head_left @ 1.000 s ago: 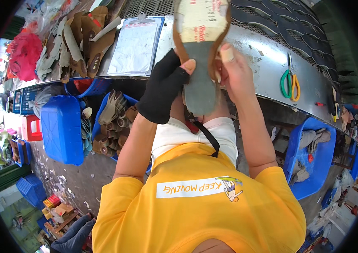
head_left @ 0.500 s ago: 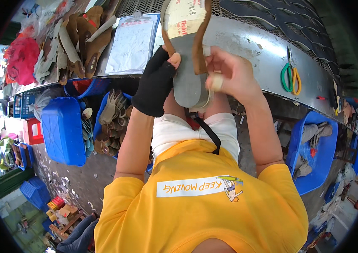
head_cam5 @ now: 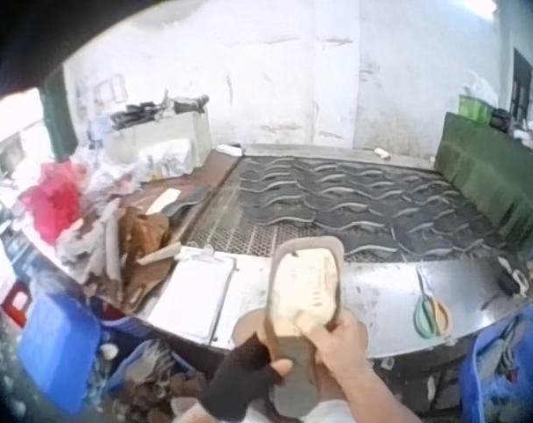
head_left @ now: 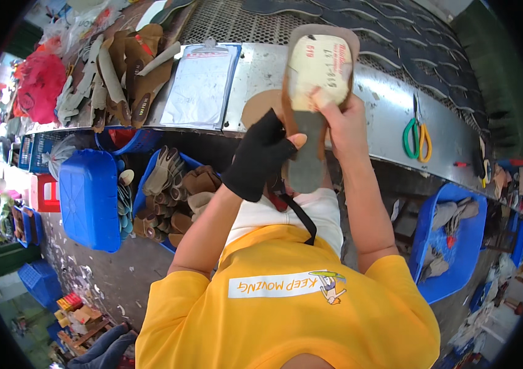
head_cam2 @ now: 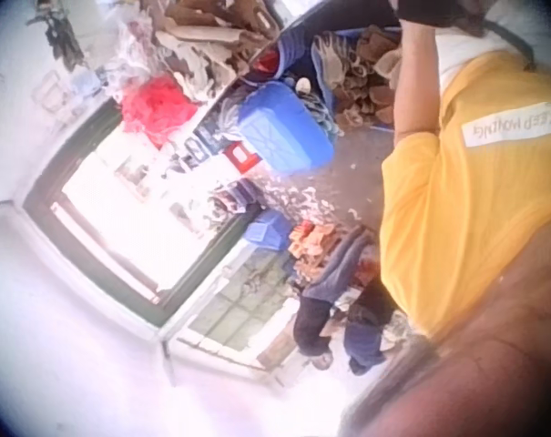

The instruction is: The recorder is assembling and inspecting shoe components, applying labels, and documenting progress on a clipboard.

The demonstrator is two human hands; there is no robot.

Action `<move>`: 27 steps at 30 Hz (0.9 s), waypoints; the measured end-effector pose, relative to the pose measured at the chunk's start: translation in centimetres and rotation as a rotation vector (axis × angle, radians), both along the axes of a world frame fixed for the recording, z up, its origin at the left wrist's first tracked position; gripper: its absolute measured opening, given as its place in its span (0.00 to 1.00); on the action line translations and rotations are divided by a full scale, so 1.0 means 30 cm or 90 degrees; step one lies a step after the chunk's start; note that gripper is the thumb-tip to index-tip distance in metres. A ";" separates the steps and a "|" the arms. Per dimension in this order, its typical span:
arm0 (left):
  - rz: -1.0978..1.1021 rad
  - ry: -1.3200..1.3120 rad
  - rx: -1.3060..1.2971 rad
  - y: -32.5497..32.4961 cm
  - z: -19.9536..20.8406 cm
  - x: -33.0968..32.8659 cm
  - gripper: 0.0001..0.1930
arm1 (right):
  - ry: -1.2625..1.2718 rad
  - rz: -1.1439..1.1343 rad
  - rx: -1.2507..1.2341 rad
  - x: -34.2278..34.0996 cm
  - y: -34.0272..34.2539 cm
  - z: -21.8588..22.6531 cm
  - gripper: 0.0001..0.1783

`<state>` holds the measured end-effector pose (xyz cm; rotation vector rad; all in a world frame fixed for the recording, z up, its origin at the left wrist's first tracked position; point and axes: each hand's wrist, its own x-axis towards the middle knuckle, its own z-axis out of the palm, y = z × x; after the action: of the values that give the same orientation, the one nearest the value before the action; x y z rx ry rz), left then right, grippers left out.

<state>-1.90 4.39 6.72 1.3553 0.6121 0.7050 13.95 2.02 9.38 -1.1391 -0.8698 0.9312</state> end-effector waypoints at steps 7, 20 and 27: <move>0.149 -0.334 -0.384 0.067 0.118 0.085 0.23 | -0.107 0.030 0.068 -0.072 -0.062 0.000 0.14; 0.095 -0.300 -0.289 0.012 0.133 0.043 0.24 | 0.144 0.067 0.096 -0.022 -0.064 -0.022 0.16; 0.132 -0.231 -0.206 0.023 0.123 0.053 0.22 | -0.164 0.014 0.018 -0.003 -0.036 0.010 0.20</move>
<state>-0.30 5.08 10.40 0.8460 0.5493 0.9482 13.86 0.94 9.67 -1.2445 -1.1017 0.7987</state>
